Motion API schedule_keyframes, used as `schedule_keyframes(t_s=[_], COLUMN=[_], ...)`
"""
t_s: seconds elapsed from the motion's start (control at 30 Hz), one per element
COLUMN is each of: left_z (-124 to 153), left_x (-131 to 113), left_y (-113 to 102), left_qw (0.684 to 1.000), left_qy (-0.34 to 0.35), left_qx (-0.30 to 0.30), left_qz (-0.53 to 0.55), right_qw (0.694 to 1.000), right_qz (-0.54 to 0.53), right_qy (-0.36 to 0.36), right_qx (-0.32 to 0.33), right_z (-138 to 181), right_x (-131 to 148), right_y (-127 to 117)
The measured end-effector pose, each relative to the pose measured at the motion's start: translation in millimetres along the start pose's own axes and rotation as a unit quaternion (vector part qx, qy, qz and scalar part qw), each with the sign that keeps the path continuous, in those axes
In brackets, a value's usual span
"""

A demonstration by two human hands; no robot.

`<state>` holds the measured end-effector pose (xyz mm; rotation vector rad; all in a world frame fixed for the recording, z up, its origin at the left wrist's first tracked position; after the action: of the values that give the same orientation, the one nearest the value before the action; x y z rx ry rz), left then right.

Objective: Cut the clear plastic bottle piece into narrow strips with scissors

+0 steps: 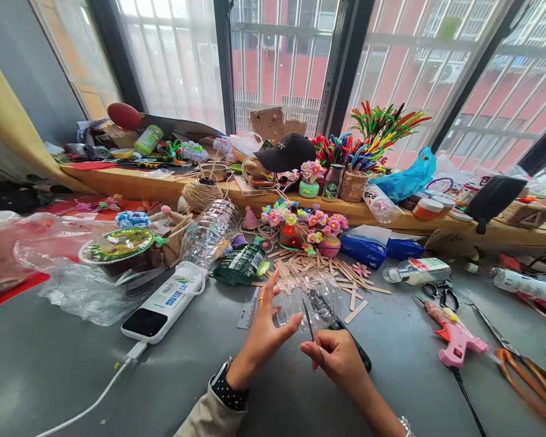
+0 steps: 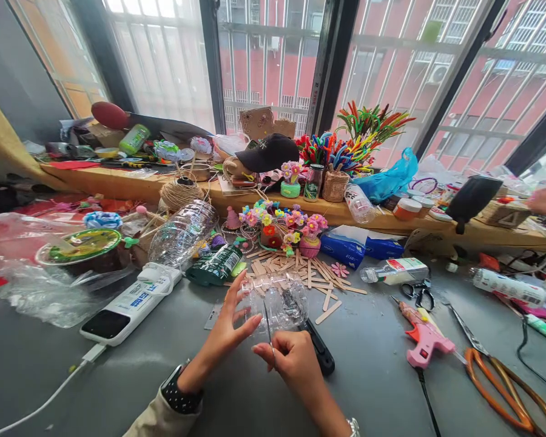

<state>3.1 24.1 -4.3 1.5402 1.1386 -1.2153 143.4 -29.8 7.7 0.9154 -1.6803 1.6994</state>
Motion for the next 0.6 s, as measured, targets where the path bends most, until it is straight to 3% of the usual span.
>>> schedule_keyframes(t_s=[0.37,0.6], left_z=[0.1,0.4], left_x=[-5.2,-2.3], left_y=[1.8,0.4], left_qw=[0.998,0.999], left_qy=[0.028,0.026], left_qx=[-0.041,-0.02], left_qz=[-0.03,-0.033], right_qw=[1.0,1.0], right_qz=[0.014,0.008], right_qy=[-0.002,-0.012], right_qx=[-0.011,-0.025], right_z=[-1.0,-0.3], right_x=[-2.4,-4.8], right_y=[2.5,1.7])
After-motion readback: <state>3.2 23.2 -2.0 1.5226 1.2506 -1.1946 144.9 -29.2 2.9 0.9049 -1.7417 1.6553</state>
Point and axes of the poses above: each hand's wrist, its own z-axis away from the middle knuckle, its own y-axis out of the palm, x = y × z, the point moved 2 cm from there along -z, towards the middle knuckle, and after that the axes turned 12 degrees about z, right-handed, at the moved point
